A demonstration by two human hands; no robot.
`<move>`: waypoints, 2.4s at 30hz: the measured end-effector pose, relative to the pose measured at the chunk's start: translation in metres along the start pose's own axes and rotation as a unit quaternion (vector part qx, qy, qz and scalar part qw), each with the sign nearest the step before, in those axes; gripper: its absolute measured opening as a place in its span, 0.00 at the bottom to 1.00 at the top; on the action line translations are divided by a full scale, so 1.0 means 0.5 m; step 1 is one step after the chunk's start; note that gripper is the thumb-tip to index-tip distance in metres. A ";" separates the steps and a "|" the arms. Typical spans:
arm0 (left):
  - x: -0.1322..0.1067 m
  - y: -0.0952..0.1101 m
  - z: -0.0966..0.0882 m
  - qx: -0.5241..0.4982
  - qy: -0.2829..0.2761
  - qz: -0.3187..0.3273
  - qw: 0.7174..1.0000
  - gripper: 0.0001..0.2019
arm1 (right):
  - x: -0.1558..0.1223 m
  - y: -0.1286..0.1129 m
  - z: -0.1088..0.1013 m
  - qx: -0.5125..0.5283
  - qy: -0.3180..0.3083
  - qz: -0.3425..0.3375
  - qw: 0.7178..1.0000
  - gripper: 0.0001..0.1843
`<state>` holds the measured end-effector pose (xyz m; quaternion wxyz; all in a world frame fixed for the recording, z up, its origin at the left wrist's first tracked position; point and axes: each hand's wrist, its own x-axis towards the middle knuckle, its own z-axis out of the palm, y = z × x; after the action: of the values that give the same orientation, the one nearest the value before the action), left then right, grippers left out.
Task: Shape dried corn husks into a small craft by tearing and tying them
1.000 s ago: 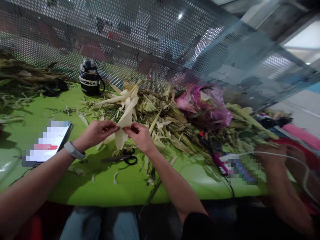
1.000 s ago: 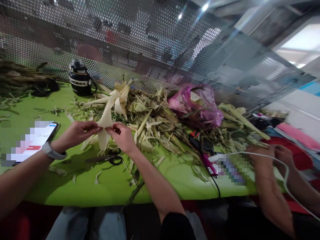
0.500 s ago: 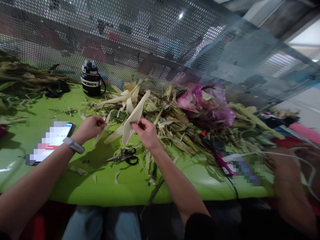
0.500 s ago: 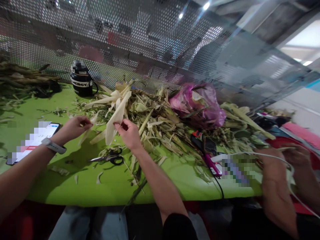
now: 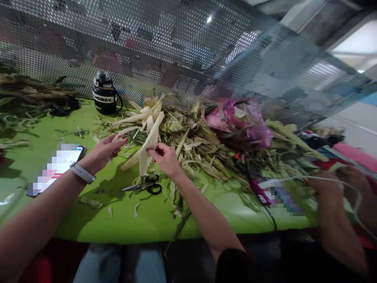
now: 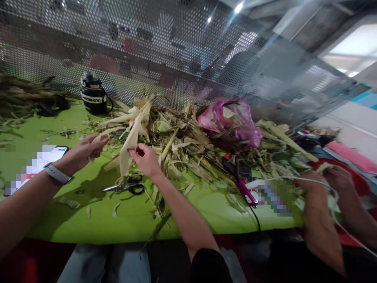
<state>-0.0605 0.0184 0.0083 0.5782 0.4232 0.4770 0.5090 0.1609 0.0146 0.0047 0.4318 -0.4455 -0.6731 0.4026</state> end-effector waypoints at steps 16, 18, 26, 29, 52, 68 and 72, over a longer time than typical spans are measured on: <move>-0.020 -0.056 0.034 0.058 -0.132 0.000 0.989 0.17 | -0.002 0.002 0.011 0.095 -0.072 0.063 0.991 0.23; -0.017 -0.054 0.031 0.050 -0.126 -0.006 0.991 0.17 | 0.003 0.005 0.009 0.117 -0.075 0.069 0.988 0.24; -0.021 -0.044 0.031 0.085 -0.154 0.004 0.984 0.16 | 0.010 0.011 0.005 0.127 -0.095 0.064 0.985 0.23; -0.023 -0.042 0.030 0.141 -0.165 0.022 0.976 0.17 | 0.008 0.011 0.005 0.118 -0.095 0.068 0.986 0.23; -0.022 -0.046 0.027 0.230 -0.166 0.052 0.958 0.17 | 0.002 0.013 -0.001 0.048 -0.144 0.068 0.986 0.21; -0.020 -0.048 0.033 0.286 -0.169 0.080 0.940 0.18 | -0.001 0.024 -0.002 -0.028 -0.153 0.038 0.987 0.15; -0.021 -0.048 0.035 0.299 -0.160 0.093 0.936 0.17 | -0.002 0.024 -0.003 -0.086 -0.129 0.004 0.988 0.11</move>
<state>-0.0391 0.0049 -0.0105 0.4436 0.6947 0.4671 0.3200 0.1654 0.0171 -0.0064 0.2994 -0.4278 -0.7538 0.3990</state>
